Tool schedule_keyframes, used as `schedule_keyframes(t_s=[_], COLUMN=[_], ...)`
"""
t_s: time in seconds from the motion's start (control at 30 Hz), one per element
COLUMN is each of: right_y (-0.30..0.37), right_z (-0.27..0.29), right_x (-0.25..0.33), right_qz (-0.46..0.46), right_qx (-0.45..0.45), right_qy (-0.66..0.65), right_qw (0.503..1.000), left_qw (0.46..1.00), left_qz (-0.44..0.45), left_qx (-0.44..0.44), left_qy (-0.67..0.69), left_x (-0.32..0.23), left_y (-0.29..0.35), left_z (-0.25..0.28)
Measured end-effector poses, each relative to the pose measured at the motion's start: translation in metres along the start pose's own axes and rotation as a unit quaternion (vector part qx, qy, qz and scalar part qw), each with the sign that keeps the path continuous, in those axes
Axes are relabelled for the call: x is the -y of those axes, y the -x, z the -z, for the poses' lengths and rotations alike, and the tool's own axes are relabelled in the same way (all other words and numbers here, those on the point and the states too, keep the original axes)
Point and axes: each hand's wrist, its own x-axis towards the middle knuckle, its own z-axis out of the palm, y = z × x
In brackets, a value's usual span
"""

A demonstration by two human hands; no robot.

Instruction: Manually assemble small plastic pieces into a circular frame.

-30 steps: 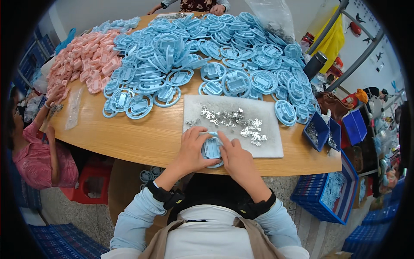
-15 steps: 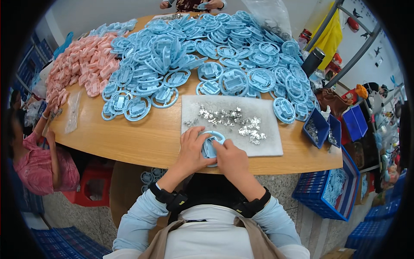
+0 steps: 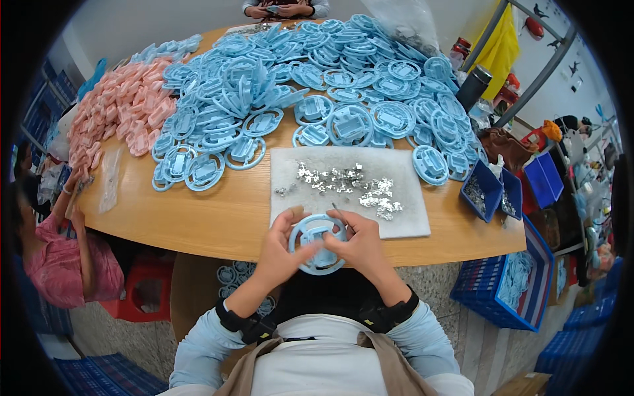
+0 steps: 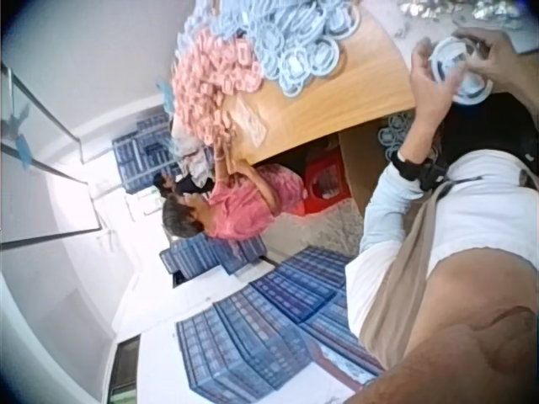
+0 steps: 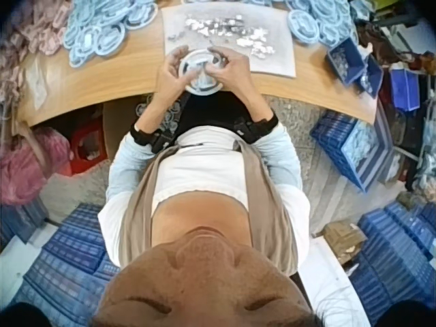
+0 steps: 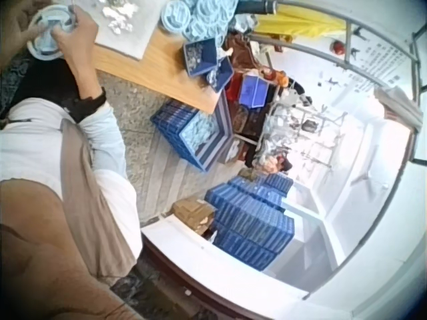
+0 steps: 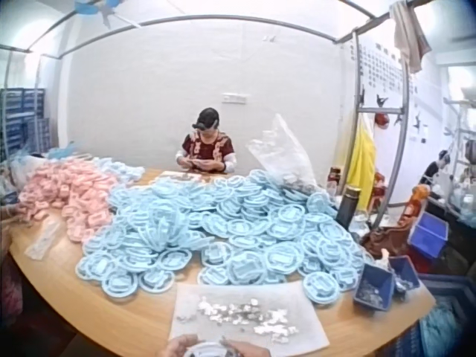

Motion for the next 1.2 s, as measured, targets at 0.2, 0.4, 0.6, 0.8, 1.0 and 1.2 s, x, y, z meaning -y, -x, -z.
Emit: schedule_keyframes(t_s=[0.2, 0.4, 0.6, 0.8, 1.0, 1.2], right_y=[0.01, 0.018, 0.018, 0.017, 0.017, 0.016], right_z=[-0.001, 0.001, 0.001, 0.001, 0.0, 0.0], right_x=[-0.001, -0.002, -0.001, -0.001, -0.003, -0.002], right_qz=[0.118, 0.109, 0.091, 0.092, 0.088, 0.094], right_qx=[0.002, 0.013, -0.002, -0.012, -0.009, -0.012], right_qy=[0.039, 0.057, 0.029, 0.016, 0.021, 0.024], right_qw=[0.992, 0.992, 0.995, 0.996, 0.996, 0.995], left_qw=[0.943, 0.949, 0.954, 0.957, 0.961, 0.964], left_qz=[0.256, 0.245, 0.23, 0.224, 0.217, 0.209], left_qx=[0.155, 0.169, 0.174, 0.153, 0.151, 0.135], left_qy=[0.145, 0.105, 0.078, 0.102, 0.083, 0.092], left_x=[0.008, 0.007, -0.006, 0.0, -0.001, -0.001], left_y=[-0.006, -0.008, -0.011, -0.008, -0.011, -0.011], left_z=[0.028, 0.028, 0.025, 0.022, 0.022, 0.02])
